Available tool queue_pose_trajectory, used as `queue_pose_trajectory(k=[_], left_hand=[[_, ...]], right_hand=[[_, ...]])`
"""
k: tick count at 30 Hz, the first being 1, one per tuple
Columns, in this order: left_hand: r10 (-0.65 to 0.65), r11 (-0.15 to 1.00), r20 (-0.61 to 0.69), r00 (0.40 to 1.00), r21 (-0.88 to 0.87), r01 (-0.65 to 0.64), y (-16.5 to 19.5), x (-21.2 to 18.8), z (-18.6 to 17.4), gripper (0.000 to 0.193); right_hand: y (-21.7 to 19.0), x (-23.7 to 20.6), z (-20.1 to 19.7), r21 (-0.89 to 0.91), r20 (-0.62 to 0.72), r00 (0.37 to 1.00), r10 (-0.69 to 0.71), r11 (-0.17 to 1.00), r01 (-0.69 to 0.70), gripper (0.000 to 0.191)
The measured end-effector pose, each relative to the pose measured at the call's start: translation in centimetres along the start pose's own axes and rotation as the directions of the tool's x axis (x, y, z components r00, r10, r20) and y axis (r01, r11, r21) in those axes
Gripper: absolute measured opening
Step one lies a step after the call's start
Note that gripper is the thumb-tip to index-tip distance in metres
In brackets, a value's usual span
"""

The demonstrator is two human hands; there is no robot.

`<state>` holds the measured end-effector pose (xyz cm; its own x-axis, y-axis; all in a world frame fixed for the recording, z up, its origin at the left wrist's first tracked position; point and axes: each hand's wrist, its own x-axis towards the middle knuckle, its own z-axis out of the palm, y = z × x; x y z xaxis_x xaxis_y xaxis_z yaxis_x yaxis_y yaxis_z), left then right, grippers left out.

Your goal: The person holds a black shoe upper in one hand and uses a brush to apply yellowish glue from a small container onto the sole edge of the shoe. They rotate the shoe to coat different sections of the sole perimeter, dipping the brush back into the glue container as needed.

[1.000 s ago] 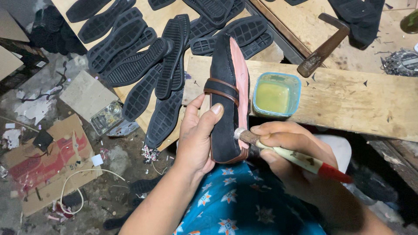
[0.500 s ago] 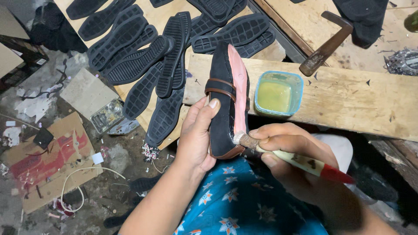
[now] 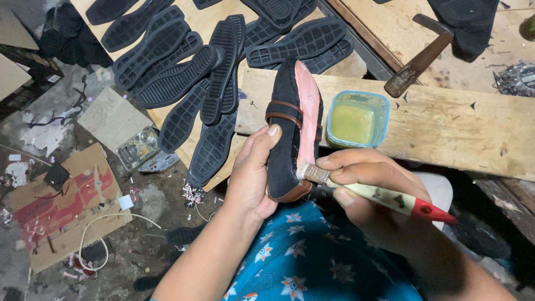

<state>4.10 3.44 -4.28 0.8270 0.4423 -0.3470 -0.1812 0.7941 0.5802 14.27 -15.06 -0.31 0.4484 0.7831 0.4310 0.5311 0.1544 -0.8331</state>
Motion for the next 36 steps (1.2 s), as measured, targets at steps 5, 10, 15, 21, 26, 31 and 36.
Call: queue_pose_trajectory(k=[5,10,15,21,26,31,36], left_hand=[[-0.029,0.999,0.001,1.0,-0.031,0.029,-0.1,0.2,-0.4,0.038],[-0.078,0.995,-0.062,0.995,-0.066,0.074,-0.3,0.4,-0.8,0.038],[-0.158,0.979,-0.05,0.986,-0.142,0.149,-0.4,0.4,-1.1,0.039],[-0.201,0.964,-0.037,0.979,-0.184,0.191,-0.6,0.5,-1.4,0.04],[-0.21,0.957,0.011,0.978,-0.203,0.208,-0.7,0.6,-1.6,0.04],[-0.22,0.958,-0.006,0.975,-0.191,0.215,-0.8,0.6,-2.2,0.042],[-0.222,0.952,0.095,0.97,-0.193,0.237,-0.1,0.2,-2.9,0.05]], right_hand=[[0.1,0.0,-0.1,0.082,0.032,0.999,0.021,0.996,-0.024,0.019],[0.3,-0.1,-0.3,0.115,0.044,0.999,0.031,0.993,-0.036,0.019],[0.6,-0.3,-0.4,0.161,0.061,0.996,0.062,0.984,-0.071,0.019],[0.9,-0.2,-0.6,0.138,0.049,0.999,0.021,0.99,-0.028,0.019],[1.0,-0.2,-0.1,0.172,0.029,0.999,0.045,0.984,-0.05,0.018],[1.3,-0.1,-0.1,0.109,0.036,0.999,0.041,0.993,-0.045,0.016],[2.3,-0.8,-0.3,0.099,-0.204,0.978,0.049,0.995,-0.029,0.01]])
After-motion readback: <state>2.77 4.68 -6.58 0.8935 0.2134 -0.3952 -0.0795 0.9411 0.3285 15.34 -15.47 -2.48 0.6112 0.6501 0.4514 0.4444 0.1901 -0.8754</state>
